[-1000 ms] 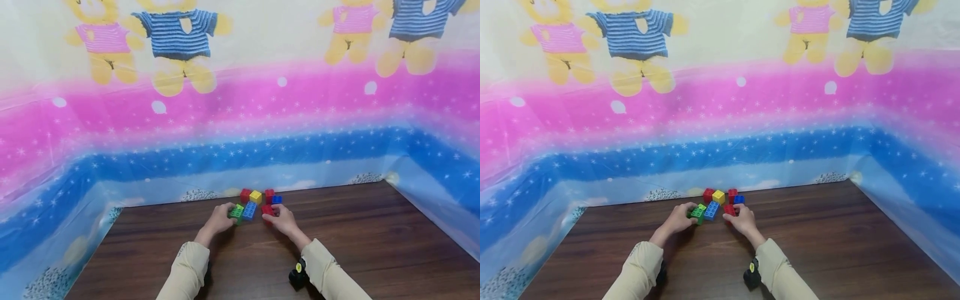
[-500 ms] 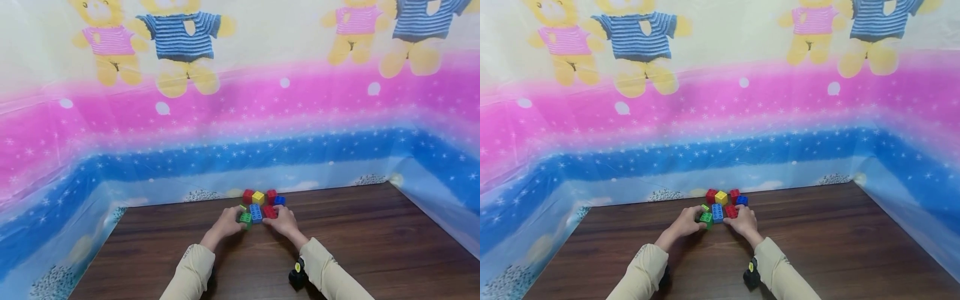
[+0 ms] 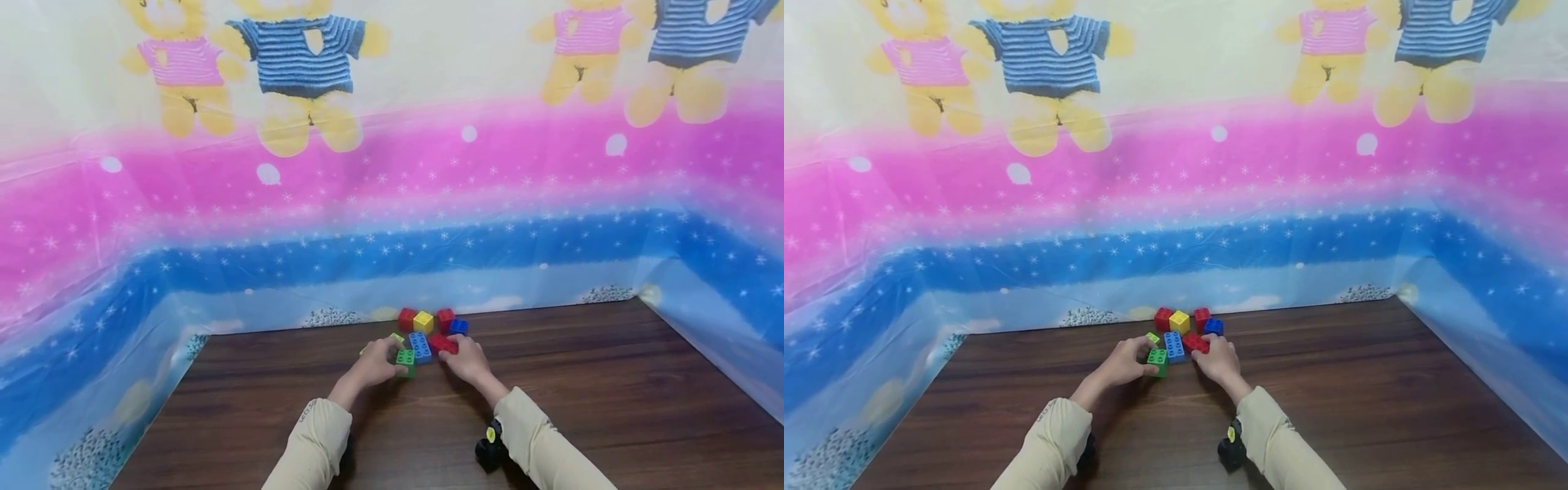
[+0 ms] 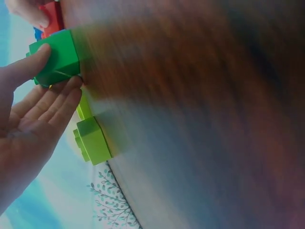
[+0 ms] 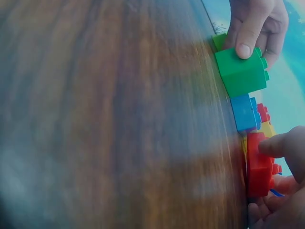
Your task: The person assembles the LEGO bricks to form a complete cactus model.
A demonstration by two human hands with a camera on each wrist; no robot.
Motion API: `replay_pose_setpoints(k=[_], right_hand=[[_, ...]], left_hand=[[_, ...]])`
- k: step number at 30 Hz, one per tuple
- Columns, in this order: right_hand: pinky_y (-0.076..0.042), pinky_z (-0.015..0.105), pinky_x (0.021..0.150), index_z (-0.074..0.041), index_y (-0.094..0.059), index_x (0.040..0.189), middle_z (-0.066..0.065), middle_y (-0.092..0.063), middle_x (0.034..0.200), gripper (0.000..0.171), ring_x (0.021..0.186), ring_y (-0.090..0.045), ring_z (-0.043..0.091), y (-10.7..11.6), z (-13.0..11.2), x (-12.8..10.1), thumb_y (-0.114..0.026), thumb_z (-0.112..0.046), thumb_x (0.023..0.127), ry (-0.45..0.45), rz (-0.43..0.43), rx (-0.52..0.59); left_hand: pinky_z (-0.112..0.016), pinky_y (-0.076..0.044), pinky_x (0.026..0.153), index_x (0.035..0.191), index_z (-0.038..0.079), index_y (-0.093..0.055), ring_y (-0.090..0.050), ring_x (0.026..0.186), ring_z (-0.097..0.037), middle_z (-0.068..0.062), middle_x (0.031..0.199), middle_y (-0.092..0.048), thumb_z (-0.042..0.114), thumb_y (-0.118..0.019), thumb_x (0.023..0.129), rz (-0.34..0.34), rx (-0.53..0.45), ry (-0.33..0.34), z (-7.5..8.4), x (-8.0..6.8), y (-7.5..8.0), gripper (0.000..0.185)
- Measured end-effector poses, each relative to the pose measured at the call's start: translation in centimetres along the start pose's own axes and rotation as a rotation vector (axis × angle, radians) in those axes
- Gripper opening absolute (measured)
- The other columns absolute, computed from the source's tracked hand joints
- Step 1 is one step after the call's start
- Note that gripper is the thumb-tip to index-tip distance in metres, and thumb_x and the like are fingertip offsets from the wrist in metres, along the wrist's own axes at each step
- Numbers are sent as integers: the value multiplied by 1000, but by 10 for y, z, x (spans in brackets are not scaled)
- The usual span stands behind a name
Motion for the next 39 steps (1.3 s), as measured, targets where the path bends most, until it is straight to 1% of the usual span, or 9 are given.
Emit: replay_pose_setpoints(k=[5, 9, 13, 16, 20, 22, 28, 33, 39], right_hand=[[-52, 50, 94, 5, -56, 129, 25, -62, 125, 41, 103, -60, 32, 3, 3, 2, -59, -18, 95, 2, -5, 12], [-54, 44, 90, 6, -54, 129, 25, -62, 124, 42, 96, -60, 28, 6, 9, 6, -57, -20, 96, -14, -19, 23], [-56, 34, 72, 5, -54, 128, 23, -64, 117, 41, 82, -60, 22, 13, 11, 7, -58, -20, 95, 5, -45, 16], [-54, 31, 67, 5, -53, 127, 22, -64, 115, 41, 80, -60, 22, 17, 8, 7, -59, -18, 93, 51, -63, 5], [-55, 34, 76, 4, -53, 129, 23, -63, 121, 43, 91, -60, 24, 22, 10, 8, -60, -17, 92, 90, -69, -9], [-54, 33, 76, 4, -52, 132, 24, -62, 124, 45, 93, -60, 23, 24, 13, 9, -59, -16, 92, 99, -73, 1], [-50, 27, 62, 1, -53, 136, 21, -64, 118, 46, 74, -57, 18, 28, 12, 5, -60, -16, 94, 127, -125, 68], [-49, 24, 66, -2, -59, 131, 17, -66, 117, 42, 83, -56, 17, 28, -1, -3, -64, -16, 92, 214, -153, 43], [-51, 22, 67, -4, -62, 127, 14, -69, 110, 39, 81, -57, 15, 26, -16, -11, -66, -15, 90, 322, -169, 37]], left_hand=[[-50, -51, 93, 115, -3, -62, -60, 106, -32, -21, 113, -65, 9, -75, 83, -16, -42, 47, -1, -3, 1, 37], [-50, -51, 94, 115, -2, -62, -60, 106, -32, -21, 113, -65, 7, -76, 82, -10, -40, 52, -2, -4, 0, 37], [-49, -52, 91, 113, -3, -63, -62, 103, -32, -20, 111, -66, 7, -77, 81, -4, -40, 38, -1, -6, -1, 37], [-48, -53, 89, 113, -4, -63, -62, 101, -31, -21, 110, -66, 9, -78, 80, 1, -44, 30, 0, -7, 0, 38], [-48, -54, 89, 113, -5, -63, -63, 101, -32, -21, 110, -66, 10, -78, 80, 1, -44, 31, 0, -8, 0, 39], [-47, -54, 88, 115, -5, -63, -64, 102, -33, -22, 111, -66, 11, -78, 81, -8, -44, 32, 1, -8, -1, 41], [-46, -55, 88, 118, -6, -64, -66, 102, -32, -23, 112, -68, 13, -78, 81, -26, -47, 30, 2, -8, -2, 43], [-45, -56, 87, 116, -6, -65, -67, 100, -32, -22, 111, -68, 10, -79, 80, -26, -39, 26, 3, -9, -3, 42], [-45, -56, 86, 115, -7, -64, -66, 99, -32, -22, 110, -68, 11, -80, 79, -3, -72, 26, 5, -9, -6, 43]])
Point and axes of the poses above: each hand's wrist, its own x-axis towards the middle knuckle, its own y-axis out of the back of the hand, z = x × y, the point moved 5 cm from there along x, towards the middle knuckle
